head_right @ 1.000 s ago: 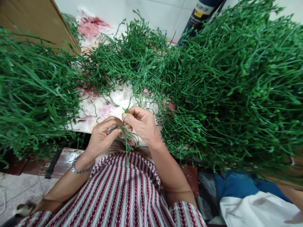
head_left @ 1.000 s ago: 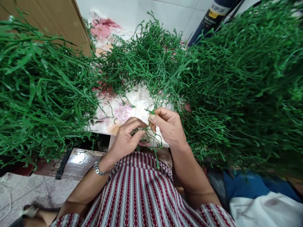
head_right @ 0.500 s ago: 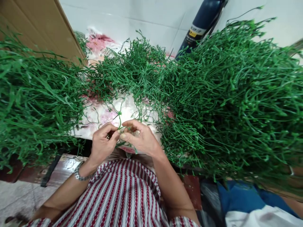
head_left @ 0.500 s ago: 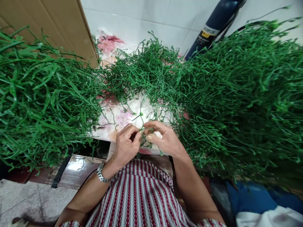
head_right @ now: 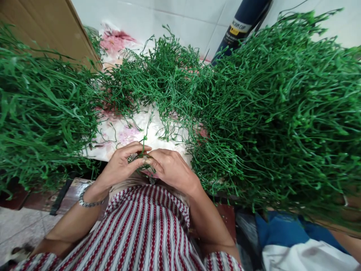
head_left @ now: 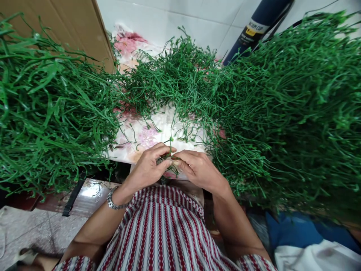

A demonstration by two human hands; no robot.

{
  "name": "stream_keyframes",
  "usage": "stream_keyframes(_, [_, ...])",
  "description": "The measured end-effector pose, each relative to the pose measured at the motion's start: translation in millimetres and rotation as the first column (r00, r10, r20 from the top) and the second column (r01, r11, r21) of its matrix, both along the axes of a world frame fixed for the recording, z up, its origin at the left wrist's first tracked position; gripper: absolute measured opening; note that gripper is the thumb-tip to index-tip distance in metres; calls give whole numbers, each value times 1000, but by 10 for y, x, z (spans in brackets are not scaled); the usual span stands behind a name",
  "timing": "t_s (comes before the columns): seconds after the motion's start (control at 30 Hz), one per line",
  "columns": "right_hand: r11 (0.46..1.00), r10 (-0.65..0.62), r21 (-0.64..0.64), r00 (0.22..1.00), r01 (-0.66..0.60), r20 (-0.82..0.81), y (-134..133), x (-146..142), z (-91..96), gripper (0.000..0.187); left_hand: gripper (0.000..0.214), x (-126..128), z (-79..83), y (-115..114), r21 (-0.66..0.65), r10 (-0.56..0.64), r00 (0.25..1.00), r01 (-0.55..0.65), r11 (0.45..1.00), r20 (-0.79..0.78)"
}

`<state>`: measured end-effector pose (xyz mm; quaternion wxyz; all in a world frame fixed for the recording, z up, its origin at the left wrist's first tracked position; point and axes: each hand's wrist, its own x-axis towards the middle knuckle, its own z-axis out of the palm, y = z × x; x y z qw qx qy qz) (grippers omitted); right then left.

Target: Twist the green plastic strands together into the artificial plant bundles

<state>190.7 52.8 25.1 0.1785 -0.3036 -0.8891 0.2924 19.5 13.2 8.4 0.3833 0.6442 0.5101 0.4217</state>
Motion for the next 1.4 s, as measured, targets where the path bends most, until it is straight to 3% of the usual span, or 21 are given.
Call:
stream_keyframes(0.13, [998,69,6,995,-70,74,20,-2,-19,28,12,32,-28,-12,-16,41,998,-40,999,47])
stream_keyframes(0.23, [998,6,55,982,-17,191,18,-8,-18,32,16,49,-73,-18,-4,71,997,-71,997,-1])
stream_keyframes(0.37, [998,-8,65,963,-10,269,-4,-10,-25,31,17,21,-103,-36,-105,-61,995,53,993,-74])
stream_keyframes(0.53, [972,211,-134,964,-191,162,38,4,-48,31,26,-69,-100,-49,-231,-201,971,226,947,128])
stream_keyframes(0.63, [867,362,-334,928,-371,-92,113,3,-79,34,30,-105,-96,-49,-274,-229,912,329,903,339])
stream_keyframes(0.7, [726,427,-470,865,-501,-263,149,-1,-105,37,31,-112,-104,-47,-308,-182,864,354,883,469])
stream_keyframes(0.77, [590,426,-562,815,-579,-393,152,-3,-125,40,30,-111,-122,-43,-343,-96,810,348,873,578])
stream_keyframes(0.8, [568,375,-588,817,-576,-438,141,-2,-131,40,28,-108,-131,-41,-352,-47,780,336,874,624])
stream_keyframes(0.83, [589,292,-601,836,-540,-465,122,-1,-135,38,25,-106,-139,-38,-356,-2,746,321,878,666])
stream_keyframes(0.9, [717,68,-592,882,-368,-467,72,-4,-137,32,19,-96,-144,-29,-355,82,682,270,895,726])
stream_keyframes(0.97, [850,-119,-511,899,-127,-421,15,-22,-136,24,15,-78,-132,-17,-355,148,647,202,913,748])
stream_keyframes(1.03, [921,-236,-381,902,88,-362,-42,-59,-137,21,12,-48,-110,-2,-370,206,646,127,920,735])
stream_keyframes(1.13, [933,-304,-287,905,219,-298,-115,-135,-149,21,8,18,-84,16,-395,291,631,27,918,719])
stream_keyframes(1.33, [940,-267,-257,952,224,-148,-176,-248,-226,26,8,145,-97,38,-437,388,607,-74,896,693])
stream_keyframes(1.4, [932,-248,-309,957,192,-153,-172,-248,-268,22,9,156,-112,40,-437,385,620,-75,897,684])
